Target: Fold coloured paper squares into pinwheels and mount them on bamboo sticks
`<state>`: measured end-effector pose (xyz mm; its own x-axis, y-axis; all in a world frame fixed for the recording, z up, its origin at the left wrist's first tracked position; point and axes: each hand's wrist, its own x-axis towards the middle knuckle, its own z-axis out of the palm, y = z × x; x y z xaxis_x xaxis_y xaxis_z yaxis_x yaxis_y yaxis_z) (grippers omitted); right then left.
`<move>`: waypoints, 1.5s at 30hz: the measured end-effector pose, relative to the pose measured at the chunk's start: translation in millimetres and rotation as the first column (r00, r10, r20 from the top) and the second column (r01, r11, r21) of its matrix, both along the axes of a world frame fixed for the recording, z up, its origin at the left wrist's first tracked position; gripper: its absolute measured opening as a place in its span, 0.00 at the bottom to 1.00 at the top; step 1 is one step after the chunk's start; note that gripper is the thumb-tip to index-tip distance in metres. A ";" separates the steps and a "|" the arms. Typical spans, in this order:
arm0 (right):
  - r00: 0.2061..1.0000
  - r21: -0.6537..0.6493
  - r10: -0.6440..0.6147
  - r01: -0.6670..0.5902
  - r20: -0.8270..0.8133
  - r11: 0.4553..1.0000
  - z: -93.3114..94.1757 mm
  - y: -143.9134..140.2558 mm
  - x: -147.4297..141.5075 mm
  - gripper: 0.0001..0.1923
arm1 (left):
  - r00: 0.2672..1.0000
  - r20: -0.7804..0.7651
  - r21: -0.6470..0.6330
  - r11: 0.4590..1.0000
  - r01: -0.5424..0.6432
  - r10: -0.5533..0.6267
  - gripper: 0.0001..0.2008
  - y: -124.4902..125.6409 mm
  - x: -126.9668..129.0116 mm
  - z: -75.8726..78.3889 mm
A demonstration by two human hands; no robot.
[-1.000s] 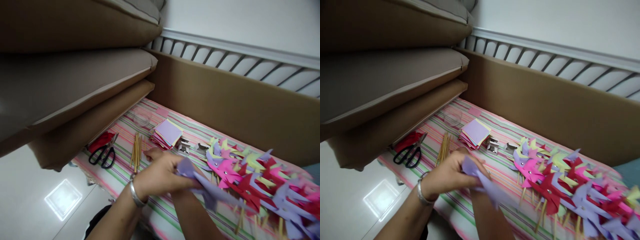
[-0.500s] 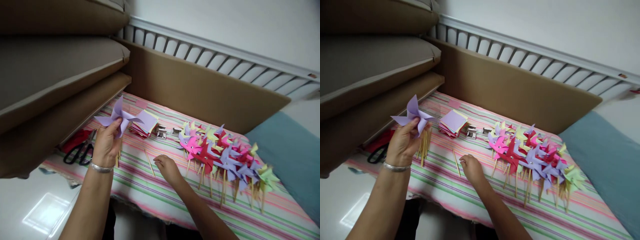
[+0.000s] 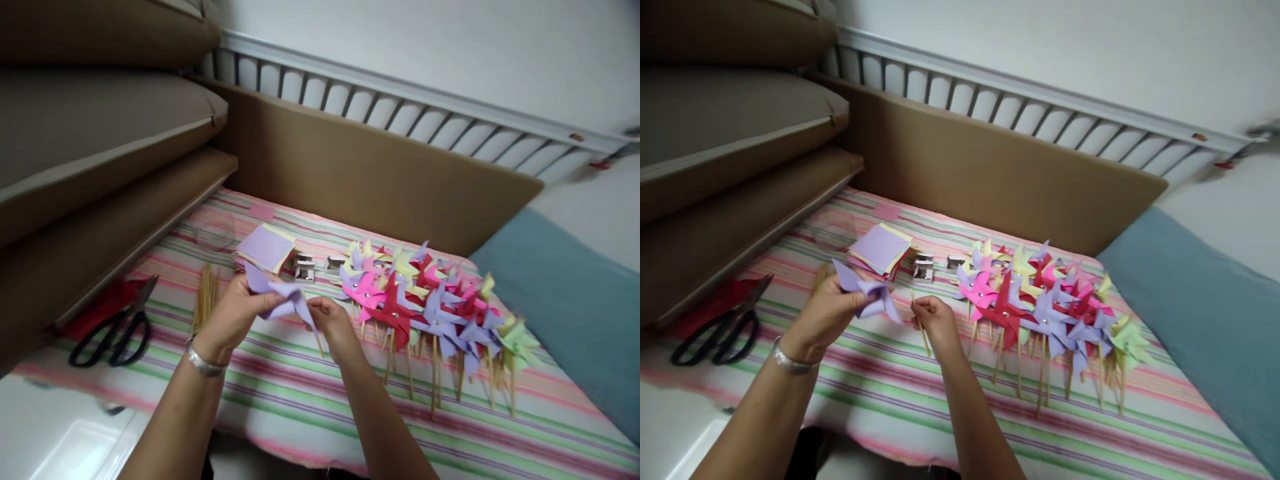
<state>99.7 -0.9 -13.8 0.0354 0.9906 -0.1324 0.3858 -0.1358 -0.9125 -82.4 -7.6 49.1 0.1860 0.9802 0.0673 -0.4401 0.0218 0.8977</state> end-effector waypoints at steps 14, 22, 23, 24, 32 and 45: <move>0.842 0.079 0.032 0.013 -0.538 0.997 45.1 -31.1 49.0 0.08 | 0.868 -0.495 0.426 0.881 0.207 0.035 0.00 1.1 59.9 -6.8; 0.839 0.106 0.024 0.040 -0.543 0.994 50.1 -31.3 52.1 0.06 | 0.856 -0.440 0.647 0.756 0.093 0.272 0.04 1.4 63.6 -12.6; 0.848 0.115 0.031 0.035 -0.530 0.993 50.7 -31.7 51.7 0.06 | 0.851 -0.436 0.655 0.752 0.077 0.292 0.04 1.3 63.1 -13.1; 0.858 0.128 0.044 0.026 -0.512 0.991 51.1 -32.0 51.1 0.06 | 0.847 -0.434 0.660 0.749 0.066 0.308 0.05 1.0 62.6 -13.4; 0.891 0.254 0.141 -0.030 -0.432 0.967 46.1 -34.4 46.2 0.05 | 0.837 -0.412 0.699 0.714 0.038 0.359 0.06 -2.7 57.6 -12.0; 0.928 0.306 0.142 -0.032 -0.345 0.952 53.5 -35.5 37.0 0.06 | 0.833 -0.418 0.672 0.741 0.014 0.363 0.04 -4.3 50.1 -12.7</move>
<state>136.7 -36.4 39.7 -0.0479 0.9837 0.1731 0.0231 0.1743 -0.9844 -32.3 -11.9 36.5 0.2058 0.7556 0.6218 0.1304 -0.6509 0.7479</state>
